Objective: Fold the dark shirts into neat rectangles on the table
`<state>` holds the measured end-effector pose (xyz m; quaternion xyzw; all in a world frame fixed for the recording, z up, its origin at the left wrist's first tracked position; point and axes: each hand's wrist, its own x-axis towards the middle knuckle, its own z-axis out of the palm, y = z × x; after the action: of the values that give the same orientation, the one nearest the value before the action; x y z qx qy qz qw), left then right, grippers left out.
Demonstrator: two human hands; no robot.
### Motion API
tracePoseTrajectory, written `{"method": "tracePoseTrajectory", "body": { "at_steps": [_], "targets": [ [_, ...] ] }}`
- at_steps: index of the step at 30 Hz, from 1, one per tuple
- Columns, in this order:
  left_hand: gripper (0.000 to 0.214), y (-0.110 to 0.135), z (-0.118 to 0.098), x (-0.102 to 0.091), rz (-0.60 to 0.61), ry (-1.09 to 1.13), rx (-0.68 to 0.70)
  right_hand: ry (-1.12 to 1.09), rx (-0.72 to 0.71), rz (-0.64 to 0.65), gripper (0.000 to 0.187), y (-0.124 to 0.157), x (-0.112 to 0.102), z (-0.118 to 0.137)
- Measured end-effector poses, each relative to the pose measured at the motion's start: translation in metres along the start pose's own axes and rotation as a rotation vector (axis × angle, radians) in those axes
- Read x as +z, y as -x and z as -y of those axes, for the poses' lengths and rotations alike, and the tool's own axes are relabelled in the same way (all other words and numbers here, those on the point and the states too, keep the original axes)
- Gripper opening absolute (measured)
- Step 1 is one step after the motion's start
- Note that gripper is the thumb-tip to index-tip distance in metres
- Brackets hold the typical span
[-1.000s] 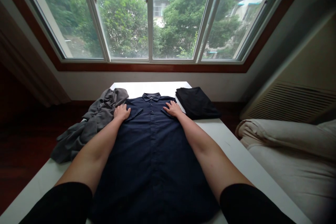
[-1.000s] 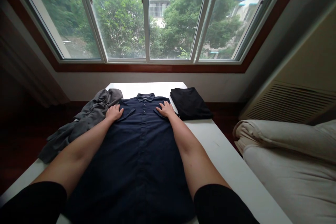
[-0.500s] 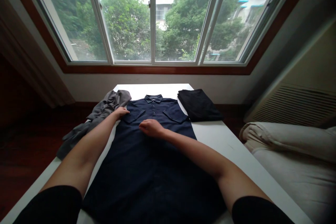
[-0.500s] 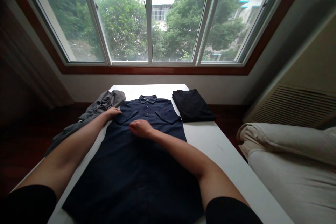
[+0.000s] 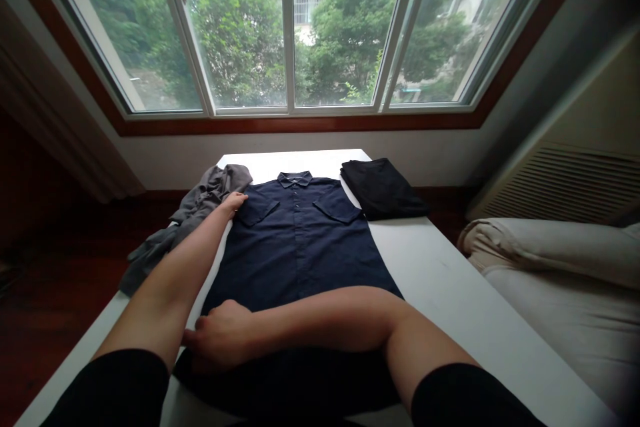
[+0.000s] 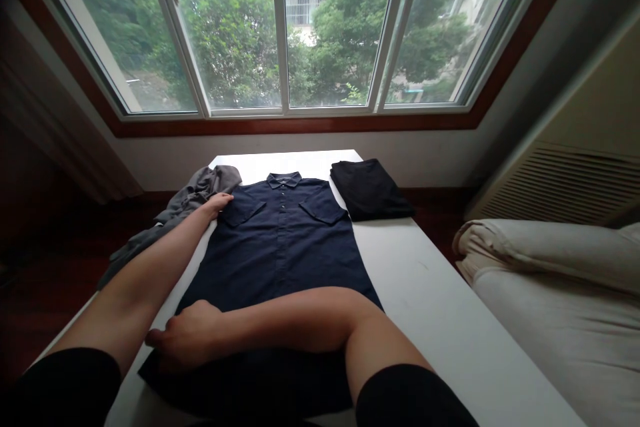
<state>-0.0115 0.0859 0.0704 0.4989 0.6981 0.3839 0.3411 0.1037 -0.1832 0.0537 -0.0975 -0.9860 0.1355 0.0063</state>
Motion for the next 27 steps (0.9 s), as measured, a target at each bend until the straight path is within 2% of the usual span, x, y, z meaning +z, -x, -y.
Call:
{"method": "tracePoseTrajectory", "body": {
  "at_steps": [2, 5, 13, 17, 19, 21, 23, 27],
  "targets": [
    [0.041, -0.004, 0.001, 0.003, -0.007, -0.045, -0.002, -0.027, -0.017, 0.018, 0.034, 0.001, 0.001, 0.003],
    [0.045, -0.009, 0.003, 0.004, -0.02, -0.132, 0.031, -0.077, -0.082, 0.025, 0.03, 0.007, -0.004, 0.005],
    [0.032, -0.02, 0.019, 0.011, -0.082, -0.38, 0.224, -0.093, -0.299, -0.076, 0.024, 0.023, -0.02, 0.008],
    [0.036, -0.022, 0.028, 0.014, -0.156, -0.69, 0.316, -0.042, -0.484, -0.087, 0.023, 0.037, -0.019, 0.009],
    [0.037, -0.021, 0.03, 0.016, -0.199, -0.818, 0.354, -0.044, -0.529, -0.078, 0.023, 0.051, -0.017, 0.005],
    [0.038, -0.017, 0.03, 0.02, -0.216, -0.876, 0.423, -0.048, -0.511, -0.112, 0.028, 0.072, -0.016, -0.003],
    [0.039, -0.011, 0.03, 0.028, -0.187, -0.899, 0.493, -0.059, -0.431, -0.173, 0.033, 0.1, -0.016, -0.014],
    [0.043, 0.01, 0.036, 0.047, -0.055, -0.898, 0.522, -0.123, -0.158, -0.261, 0.028, 0.172, -0.025, -0.04]
  ]
}}
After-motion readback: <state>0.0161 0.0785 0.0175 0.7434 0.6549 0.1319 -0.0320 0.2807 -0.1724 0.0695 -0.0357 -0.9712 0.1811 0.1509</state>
